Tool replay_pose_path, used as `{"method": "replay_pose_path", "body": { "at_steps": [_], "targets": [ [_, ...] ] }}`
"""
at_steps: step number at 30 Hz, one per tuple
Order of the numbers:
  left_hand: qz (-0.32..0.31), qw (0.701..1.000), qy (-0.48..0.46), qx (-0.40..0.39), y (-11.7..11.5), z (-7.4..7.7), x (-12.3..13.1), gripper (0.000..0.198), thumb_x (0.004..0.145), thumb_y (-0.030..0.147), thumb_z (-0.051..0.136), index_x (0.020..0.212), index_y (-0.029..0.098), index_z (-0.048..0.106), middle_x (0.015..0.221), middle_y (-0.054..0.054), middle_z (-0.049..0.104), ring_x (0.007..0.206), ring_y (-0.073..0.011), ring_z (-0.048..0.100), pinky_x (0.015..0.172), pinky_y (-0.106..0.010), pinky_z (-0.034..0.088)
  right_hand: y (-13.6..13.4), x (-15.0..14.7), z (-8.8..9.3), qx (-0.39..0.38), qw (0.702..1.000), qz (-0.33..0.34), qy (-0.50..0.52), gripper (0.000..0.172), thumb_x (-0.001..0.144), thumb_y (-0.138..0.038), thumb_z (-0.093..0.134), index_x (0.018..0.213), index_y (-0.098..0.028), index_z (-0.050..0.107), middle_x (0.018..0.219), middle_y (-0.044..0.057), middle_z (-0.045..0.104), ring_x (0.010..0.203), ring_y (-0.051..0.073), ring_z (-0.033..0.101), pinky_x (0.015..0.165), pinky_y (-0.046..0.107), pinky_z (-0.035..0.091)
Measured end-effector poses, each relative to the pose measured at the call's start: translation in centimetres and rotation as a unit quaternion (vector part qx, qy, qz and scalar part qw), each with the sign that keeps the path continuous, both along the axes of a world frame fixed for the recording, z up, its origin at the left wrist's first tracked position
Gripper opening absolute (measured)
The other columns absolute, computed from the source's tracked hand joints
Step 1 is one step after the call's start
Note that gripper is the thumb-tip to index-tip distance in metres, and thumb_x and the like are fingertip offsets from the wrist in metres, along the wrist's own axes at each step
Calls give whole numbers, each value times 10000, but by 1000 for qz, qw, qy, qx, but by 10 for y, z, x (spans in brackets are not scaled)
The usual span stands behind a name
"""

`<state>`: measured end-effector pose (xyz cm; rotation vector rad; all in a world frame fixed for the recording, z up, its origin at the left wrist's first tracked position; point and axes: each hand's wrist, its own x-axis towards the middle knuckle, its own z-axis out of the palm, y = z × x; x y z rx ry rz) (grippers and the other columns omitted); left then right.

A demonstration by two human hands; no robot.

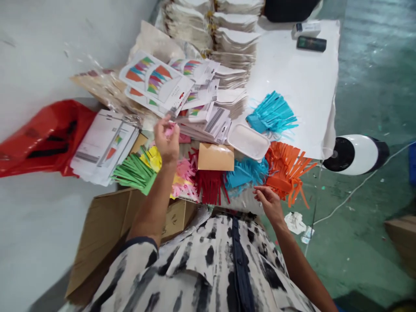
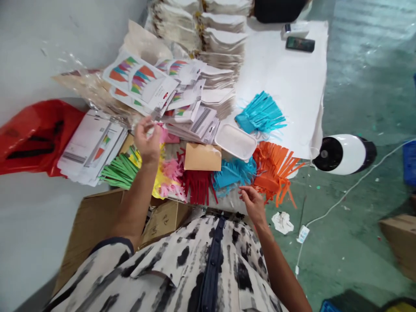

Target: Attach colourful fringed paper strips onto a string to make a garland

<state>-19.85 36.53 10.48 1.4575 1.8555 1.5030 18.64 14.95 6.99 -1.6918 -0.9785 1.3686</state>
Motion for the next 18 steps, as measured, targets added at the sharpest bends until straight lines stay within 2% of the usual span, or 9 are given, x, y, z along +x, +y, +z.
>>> {"method": "replay_pose_path", "body": {
  "at_steps": [2, 4, 5, 7, 9, 11, 13, 16, 18],
  "targets": [
    [-3, 998, 16, -63, -37, -19, 14, 302, 979, 419, 687, 1191, 207, 652, 1164, -69, 698, 1081, -197, 681, 1014, -365, 567, 0, -2, -4, 1, 1000, 18, -10, 433, 882, -606, 723, 1055, -212, 769, 903, 62, 770, 743, 191, 704, 707, 335, 585],
    [-3, 986, 23, -168, -67, -40, 28, 353, 916, 378, 754, 1201, 197, 649, 1122, -81, 716, 967, -204, 701, 931, -369, 585, 0, -6, -8, -1, 999, 45, -17, 429, 907, -605, 699, 1064, -212, 770, 921, 67, 773, 757, 196, 710, 718, 338, 586],
    [-1, 978, 36, -207, -78, -49, 34, 360, 886, 348, 781, 1184, 191, 655, 1114, -92, 724, 970, -220, 703, 944, -390, 577, 1, -9, -10, -3, 998, 60, -22, 431, 918, -606, 685, 1069, -212, 771, 933, 71, 775, 764, 199, 713, 724, 340, 587],
    [-4, 967, 79, -240, -92, -64, 43, 335, 817, 295, 836, 1092, 183, 682, 1096, -111, 735, 1032, -263, 691, 1009, -440, 541, 2, -14, -13, 0, 996, 86, -32, 440, 934, -611, 662, 1082, -212, 772, 960, 78, 779, 787, 208, 722, 744, 349, 592],
    [-17, 965, 113, -235, -96, -73, 48, 228, 790, 234, 837, 960, 193, 691, 1034, -101, 742, 1046, -276, 675, 1042, -456, 510, 3, -18, -15, 7, 993, 110, -46, 441, 945, -609, 642, 1096, -215, 771, 981, 83, 783, 814, 219, 732, 763, 361, 600],
    [-23, 968, 124, -216, -96, -75, 47, 132, 813, 199, 794, 866, 207, 673, 946, -73, 731, 992, -260, 664, 1021, -442, 508, 2, -17, -17, 19, 988, 132, -78, 422, 958, -588, 622, 1094, -218, 772, 978, 83, 785, 826, 228, 735, 765, 368, 600],
    [-4, 973, 128, -194, -93, -74, 42, 91, 843, 205, 757, 852, 213, 667, 905, -63, 714, 966, -255, 653, 1009, -438, 507, 0, -10, -21, 37, 980, 142, -136, 396, 969, -557, 602, 1076, -217, 775, 969, 86, 785, 818, 232, 729, 763, 381, 594],
    [49, 979, 141, -137, -93, -64, 30, 199, 859, 253, 762, 1034, 193, 689, 1096, -116, 720, 1118, -288, 633, 1082, -474, 474, 0, 5, -20, 66, 963, 118, -234, 375, 972, -532, 590, 1027, -212, 776, 954, 98, 778, 803, 243, 714, 781, 419, 587],
    [61, 983, 152, -85, -99, -52, 27, 313, 891, 282, 747, 1177, 182, 673, 1258, -148, 691, 1248, -299, 595, 1138, -485, 440, 3, 11, -6, 84, 959, 90, -255, 350, 958, -533, 624, 954, -216, 772, 921, 95, 773, 801, 249, 706, 795, 431, 585]
  ]
}}
